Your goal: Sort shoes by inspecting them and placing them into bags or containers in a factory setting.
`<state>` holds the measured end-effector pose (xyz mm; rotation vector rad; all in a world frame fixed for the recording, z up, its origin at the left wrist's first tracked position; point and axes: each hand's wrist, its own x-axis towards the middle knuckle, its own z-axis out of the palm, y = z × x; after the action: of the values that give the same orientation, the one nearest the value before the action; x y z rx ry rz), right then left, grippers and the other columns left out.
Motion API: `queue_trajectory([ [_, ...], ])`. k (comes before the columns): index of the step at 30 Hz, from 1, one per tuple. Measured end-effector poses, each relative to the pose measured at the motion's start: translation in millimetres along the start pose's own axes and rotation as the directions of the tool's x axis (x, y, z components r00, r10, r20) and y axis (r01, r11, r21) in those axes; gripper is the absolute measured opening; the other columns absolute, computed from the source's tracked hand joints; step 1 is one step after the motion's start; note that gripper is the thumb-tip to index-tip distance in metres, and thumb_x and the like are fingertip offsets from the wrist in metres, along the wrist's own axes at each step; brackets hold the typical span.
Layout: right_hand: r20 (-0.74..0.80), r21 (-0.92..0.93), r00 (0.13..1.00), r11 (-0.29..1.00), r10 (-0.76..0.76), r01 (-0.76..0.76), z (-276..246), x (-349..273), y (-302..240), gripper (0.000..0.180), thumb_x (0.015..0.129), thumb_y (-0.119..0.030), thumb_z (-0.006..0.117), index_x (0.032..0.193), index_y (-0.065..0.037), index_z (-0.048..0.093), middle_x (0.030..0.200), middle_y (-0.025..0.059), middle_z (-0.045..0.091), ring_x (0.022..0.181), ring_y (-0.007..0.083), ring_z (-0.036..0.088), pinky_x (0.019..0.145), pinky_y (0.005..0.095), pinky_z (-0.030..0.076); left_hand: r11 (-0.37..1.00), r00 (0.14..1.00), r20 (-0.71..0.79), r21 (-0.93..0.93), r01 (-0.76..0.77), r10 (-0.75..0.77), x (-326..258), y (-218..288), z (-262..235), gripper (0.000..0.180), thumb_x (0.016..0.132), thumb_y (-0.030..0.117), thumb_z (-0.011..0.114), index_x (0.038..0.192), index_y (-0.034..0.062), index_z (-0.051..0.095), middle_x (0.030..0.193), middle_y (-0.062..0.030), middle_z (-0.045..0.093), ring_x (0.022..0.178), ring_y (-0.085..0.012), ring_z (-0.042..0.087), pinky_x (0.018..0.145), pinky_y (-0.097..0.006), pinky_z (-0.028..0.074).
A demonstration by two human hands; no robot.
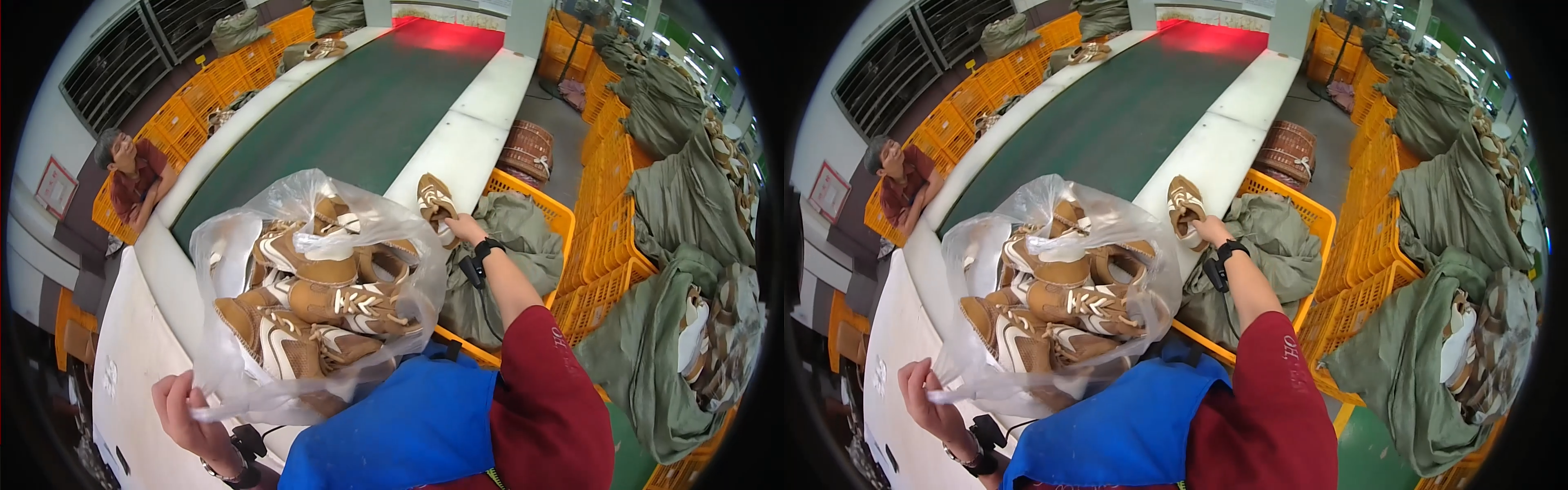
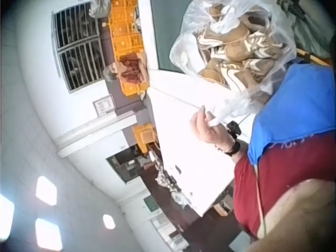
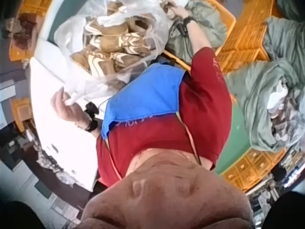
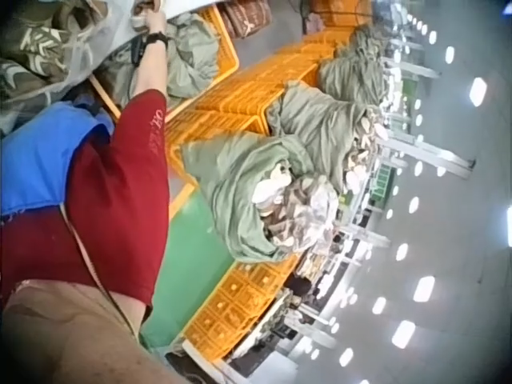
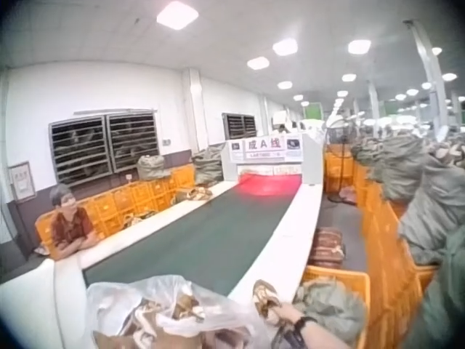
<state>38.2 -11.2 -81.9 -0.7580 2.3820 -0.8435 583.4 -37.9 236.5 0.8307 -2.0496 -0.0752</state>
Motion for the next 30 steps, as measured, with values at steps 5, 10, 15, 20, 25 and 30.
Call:
queue_trajectory([
  [5,-0.276,0.325,0.895,0.842,-0.351,0.431,-34,-57,-102,0.053,0.081,-0.026,0.06,0.119,0.01,0.048,0.11,0.0219,0.059,0.103,0.0311,0.057,0.088,0.0356,0.045,0.906,0.994,0.099,-0.417,0.077,-0.039,6,13,10,0.048,0.092,0.043,0.041,0.087,-0.003,0.054,0.085,-0.0126,0.053,0.082,-0.0236,0.051,0.091,-0.042,0.035],
  [10,-0.007,0.324,0.395,0.372,-0.919,0.87,-52,-150,-222,0.041,0.08,-0.021,0.062,0.116,-0.002,0.056,0.101,0.0076,0.062,0.092,0.0187,0.057,0.082,0.0287,0.045,0.544,0.953,0.261,-0.782,0.303,-0.156,35,7,24,0.038,0.092,0.037,0.043,0.069,0.0077,0.042,0.063,-0.0025,0.043,0.062,-0.0148,0.043,0.091,-0.04,0.035],
  [15,0.04,0.637,0.647,0.518,-0.761,0.57,-98,-151,-281,0.017,0.083,-0.017,0.06,0.088,-0.002,0.067,0.071,0.0005,0.061,0.059,0.0079,0.05,0.056,0.0237,0.043,0.243,0.937,0.258,-0.918,0.314,-0.237,115,-40,-8,0.029,0.098,0.022,0.037,0.072,0.0103,0.033,0.066,0.0018,0.031,0.063,-0.0107,0.034,0.092,-0.032,0.034],
  [20,0.009,0.94,0.693,0.244,-0.721,0.241,-176,-135,-325,0.021,0.087,-0.014,0.056,0.087,0.006,0.059,0.054,-0.0032,0.041,0.051,0.0103,0.042,0.06,0.0242,0.041,0.632,0.932,0.307,-0.687,0.358,-0.195,142,-77,-72,0.03,0.096,0.026,0.042,0.074,0.0076,0.045,0.07,0.0017,0.043,0.068,-0.0088,0.041,0.082,-0.026,0.038],
  [25,0.08,0.79,0.503,0.362,-0.861,0.495,-179,-180,-368,0.019,0.087,-0.017,0.056,0.091,0.002,0.061,0.06,-0.0031,0.05,0.059,0.009,0.051,0.068,0.0232,0.044,0.867,0.928,0.229,-0.344,0.36,-0.294,145,-87,-84,0.03,0.094,0.028,0.048,0.104,0.0018,0.06,0.081,-0.0003,0.054,0.08,-0.0065,0.049,0.072,-0.02,0.039],
  [30,0.337,0.619,0.081,0.286,-0.938,0.732,-125,-258,-416,0.014,0.086,-0.013,0.057,0.085,0.0,0.062,0.069,-0.0003,0.058,0.063,0.0055,0.055,0.058,0.0191,0.044,0.886,0.773,0.635,-0.345,0.31,-0.023,158,3,-24,0.077,0.076,0.013,0.068,0.139,0.0061,0.026,0.077,-0.0059,0.061,0.072,-0.012,0.059,0.067,-0.023,0.047],
])
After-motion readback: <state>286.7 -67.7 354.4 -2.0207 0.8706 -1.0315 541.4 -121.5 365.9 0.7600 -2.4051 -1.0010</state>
